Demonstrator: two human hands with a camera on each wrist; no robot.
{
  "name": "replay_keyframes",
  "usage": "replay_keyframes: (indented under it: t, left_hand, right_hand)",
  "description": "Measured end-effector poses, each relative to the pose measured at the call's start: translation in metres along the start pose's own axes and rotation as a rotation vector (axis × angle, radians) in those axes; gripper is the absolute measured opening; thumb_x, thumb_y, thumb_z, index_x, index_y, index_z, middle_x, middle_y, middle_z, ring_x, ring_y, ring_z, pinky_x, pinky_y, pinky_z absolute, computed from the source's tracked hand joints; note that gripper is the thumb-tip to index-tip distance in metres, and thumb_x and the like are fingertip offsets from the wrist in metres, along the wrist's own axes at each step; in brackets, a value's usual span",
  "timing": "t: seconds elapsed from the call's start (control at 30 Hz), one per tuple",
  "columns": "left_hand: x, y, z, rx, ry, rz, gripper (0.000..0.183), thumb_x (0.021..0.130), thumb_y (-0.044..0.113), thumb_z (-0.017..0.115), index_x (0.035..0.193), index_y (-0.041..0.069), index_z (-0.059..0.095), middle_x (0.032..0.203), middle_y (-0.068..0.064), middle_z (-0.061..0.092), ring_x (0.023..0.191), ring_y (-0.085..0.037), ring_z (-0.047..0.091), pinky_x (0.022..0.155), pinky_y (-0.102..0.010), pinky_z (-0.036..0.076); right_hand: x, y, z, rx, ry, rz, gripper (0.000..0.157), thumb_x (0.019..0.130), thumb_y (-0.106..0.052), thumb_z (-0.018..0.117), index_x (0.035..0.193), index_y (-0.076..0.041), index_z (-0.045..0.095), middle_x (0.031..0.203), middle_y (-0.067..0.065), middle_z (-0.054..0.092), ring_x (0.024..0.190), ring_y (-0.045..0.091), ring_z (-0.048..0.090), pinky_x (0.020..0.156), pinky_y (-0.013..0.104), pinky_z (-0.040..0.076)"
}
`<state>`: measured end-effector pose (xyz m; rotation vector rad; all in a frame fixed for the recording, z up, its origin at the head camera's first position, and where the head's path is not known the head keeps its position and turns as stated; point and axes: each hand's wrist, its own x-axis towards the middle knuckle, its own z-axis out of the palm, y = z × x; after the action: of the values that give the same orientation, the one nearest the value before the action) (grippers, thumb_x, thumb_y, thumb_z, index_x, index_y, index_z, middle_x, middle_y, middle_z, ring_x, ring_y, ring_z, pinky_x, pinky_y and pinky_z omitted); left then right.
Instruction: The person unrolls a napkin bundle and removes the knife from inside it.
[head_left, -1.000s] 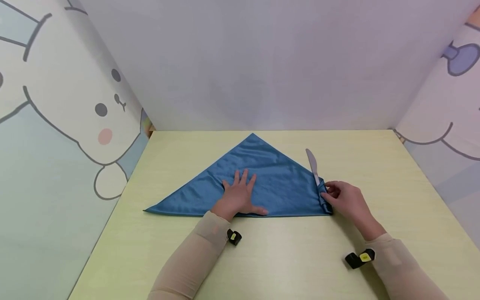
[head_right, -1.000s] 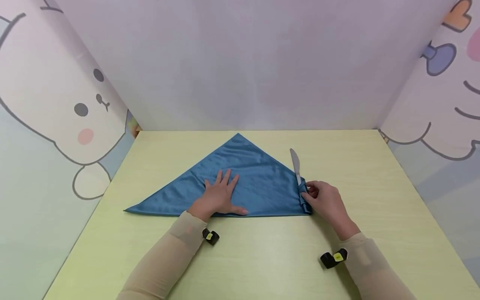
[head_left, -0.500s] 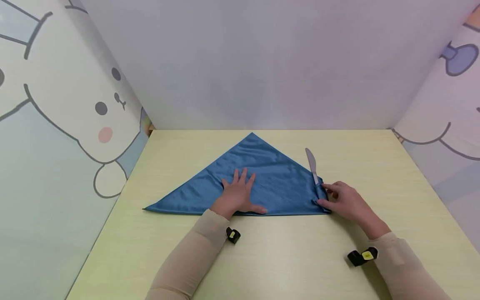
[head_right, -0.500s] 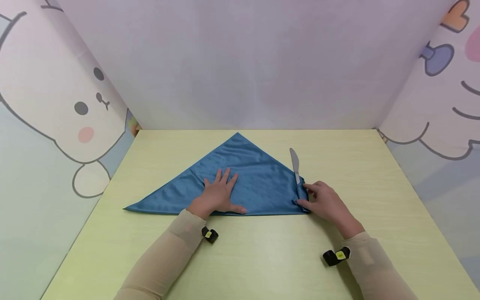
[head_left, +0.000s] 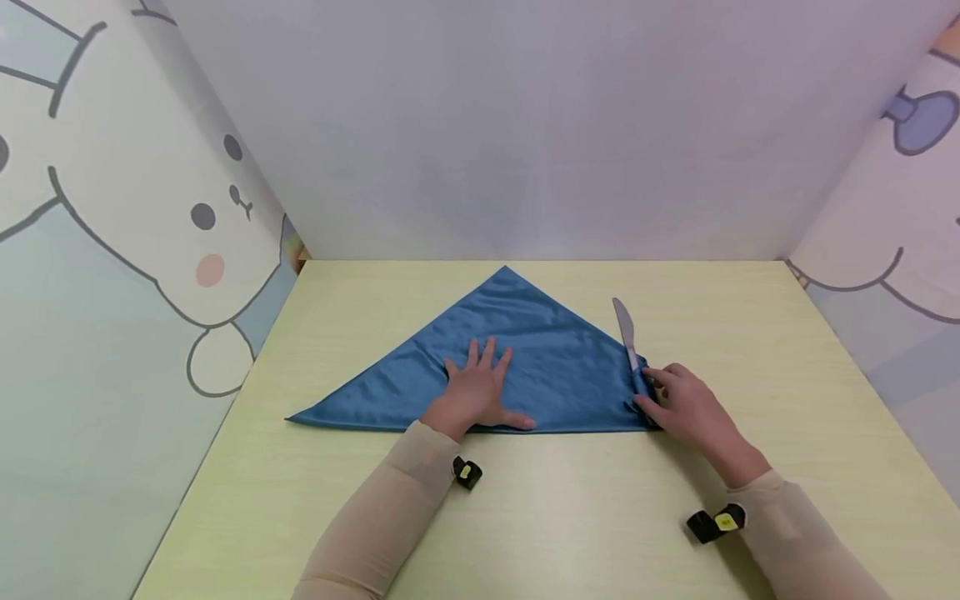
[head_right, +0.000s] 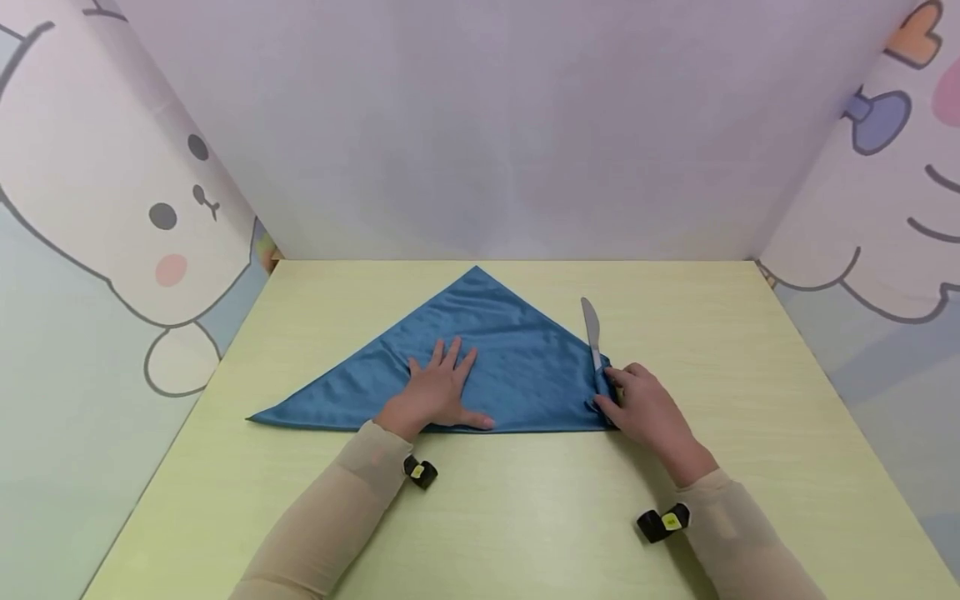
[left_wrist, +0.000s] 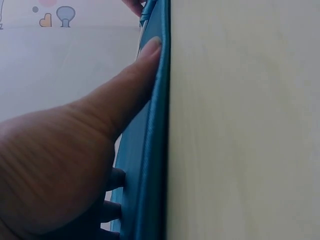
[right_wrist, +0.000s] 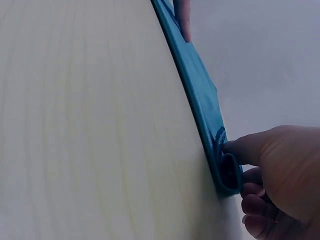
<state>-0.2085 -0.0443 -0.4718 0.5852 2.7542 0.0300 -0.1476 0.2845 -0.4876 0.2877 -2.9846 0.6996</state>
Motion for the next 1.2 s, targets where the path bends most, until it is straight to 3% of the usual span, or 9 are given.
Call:
replay_keyframes:
  t: [0.23, 0.53, 0.83, 1.2]
  left_hand:
    - [0.001, -0.002, -0.001, 0.024, 0.007, -0.002, 0.125, 0.061, 0.09, 0.054, 0.156, 0.026, 0.004, 0.161, -0.009, -0.007, 0.145, -0.038, -0.007, 0.1, -0.074, 0.015]
    - [0.0, -0.002, -0.003, 0.022, -0.017, -0.004, 0.125, 0.062, 0.089, 0.054, 0.156, 0.025, 0.003, 0.161, -0.01, -0.009, 0.145, -0.038, -0.008, 0.101, -0.074, 0.016]
    - [-0.002, -0.003, -0.003, 0.009, -0.008, -0.006, 0.125, 0.061, 0.089, 0.054, 0.156, 0.025, 0.003, 0.161, -0.01, -0.008, 0.144, -0.039, -0.008, 0.101, -0.074, 0.016]
    - [0.0, -0.001, 0.0, -0.014, 0.0, 0.016, 0.125, 0.062, 0.088, 0.055, 0.156, 0.024, 0.004, 0.161, -0.01, -0.008, 0.144, -0.039, -0.008, 0.101, -0.075, 0.015]
  right_hand:
    - [0.002, -0.008, 0.007, -0.087, 0.051, -0.017, 0.051, 0.086, -0.027, 0.073, 0.121, 0.008, 0.061, 0.097, 0.016, 0.056, 0.08, 0.026, 0.051, 0.071, 0.042, 0.046]
    - [0.004, -0.014, 0.011, -0.094, 0.082, -0.009, 0.042, 0.086, -0.017, 0.07, 0.118, 0.01, 0.062, 0.093, 0.018, 0.057, 0.074, 0.026, 0.051, 0.068, 0.042, 0.046]
    - [0.008, -0.019, 0.01, -0.132, 0.063, 0.021, 0.041, 0.086, -0.017, 0.066, 0.116, 0.011, 0.062, 0.088, 0.018, 0.057, 0.066, 0.023, 0.05, 0.059, 0.038, 0.045]
    - [0.007, -0.016, 0.008, -0.16, 0.086, 0.017, 0.015, 0.083, -0.013, 0.064, 0.085, 0.001, 0.062, 0.07, 0.008, 0.047, 0.056, 0.02, 0.044, 0.052, 0.034, 0.037]
